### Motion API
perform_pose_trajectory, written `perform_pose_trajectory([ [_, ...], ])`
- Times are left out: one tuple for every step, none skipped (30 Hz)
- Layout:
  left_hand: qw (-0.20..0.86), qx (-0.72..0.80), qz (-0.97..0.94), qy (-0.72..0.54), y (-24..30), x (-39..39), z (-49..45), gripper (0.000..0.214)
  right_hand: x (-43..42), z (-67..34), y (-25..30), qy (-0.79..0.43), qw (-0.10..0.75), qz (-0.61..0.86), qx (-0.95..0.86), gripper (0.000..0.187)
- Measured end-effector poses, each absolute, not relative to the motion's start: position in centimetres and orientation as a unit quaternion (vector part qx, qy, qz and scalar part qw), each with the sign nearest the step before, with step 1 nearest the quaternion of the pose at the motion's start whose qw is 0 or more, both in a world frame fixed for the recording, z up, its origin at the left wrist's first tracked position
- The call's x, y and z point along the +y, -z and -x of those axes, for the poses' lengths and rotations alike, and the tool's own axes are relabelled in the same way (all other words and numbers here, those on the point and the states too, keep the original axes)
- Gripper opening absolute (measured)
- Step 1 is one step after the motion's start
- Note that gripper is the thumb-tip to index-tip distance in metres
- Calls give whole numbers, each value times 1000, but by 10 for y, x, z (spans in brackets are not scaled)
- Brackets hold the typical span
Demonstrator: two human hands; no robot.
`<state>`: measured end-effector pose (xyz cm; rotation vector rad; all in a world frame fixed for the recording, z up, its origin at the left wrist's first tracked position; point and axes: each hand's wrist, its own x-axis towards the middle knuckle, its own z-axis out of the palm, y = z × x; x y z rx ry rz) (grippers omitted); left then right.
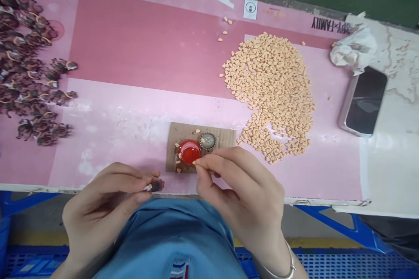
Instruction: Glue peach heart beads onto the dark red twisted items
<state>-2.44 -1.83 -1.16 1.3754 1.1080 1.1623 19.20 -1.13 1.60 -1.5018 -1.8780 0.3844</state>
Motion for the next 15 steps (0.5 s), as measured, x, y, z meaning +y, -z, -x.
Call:
perform_pose_trajectory([
  [513, 455, -544, -484, 10, -18, 23, 15, -13, -191, -17, -168, 363, 573, -715, 21],
  [540, 453, -515, -488, 9, -18, 22, 11, -14, -189, -18, -185, 374, 561, -715, 20],
  [573, 449, -479, -490, 9, -17, 21, 7, -15, -187, -18, -199, 382, 542, -722, 19],
  [608, 444, -440, -490, 8, -17, 20, 6, -15, -185, -18, -209, 388, 520, -732, 17],
  [641, 435, -402, -487, 8, -16, 19, 7, -15, -183, -17, -214, 394, 500, -741, 16],
  [669, 425, -372, -483, 9, -16, 19, 8, -14, -181, -15, -216, 402, 481, -748, 15],
  [689, 417, -349, -479, 9, -15, 18, 9, -13, -178, -14, -215, 412, 466, -753, 15],
  [702, 408, -337, -477, 10, -15, 18, 11, -12, -176, -12, -212, 423, 455, -755, 15],
  [708, 404, -332, -475, 11, -14, 18, 13, -11, -175, -11, -209, 432, 449, -754, 15],
  [710, 403, -331, -473, 12, -14, 18, 16, -9, -174, -10, -208, 435, 445, -755, 16],
  [710, 407, -334, -468, 12, -14, 18, 19, -8, -173, -10, -208, 432, 441, -759, 17],
  [707, 415, -337, -463, 12, -14, 19, 22, -7, -173, -11, -209, 425, 439, -763, 18],
  [705, 422, -341, -457, 12, -14, 19, 25, -6, -174, -12, -210, 416, 435, -770, 18],
  [702, 428, -345, -452, 12, -14, 20, 27, -6, -175, -13, -209, 405, 432, -778, 18],
  [700, 433, -347, -449, 12, -14, 20, 28, -7, -177, -14, -205, 392, 429, -787, 17],
])
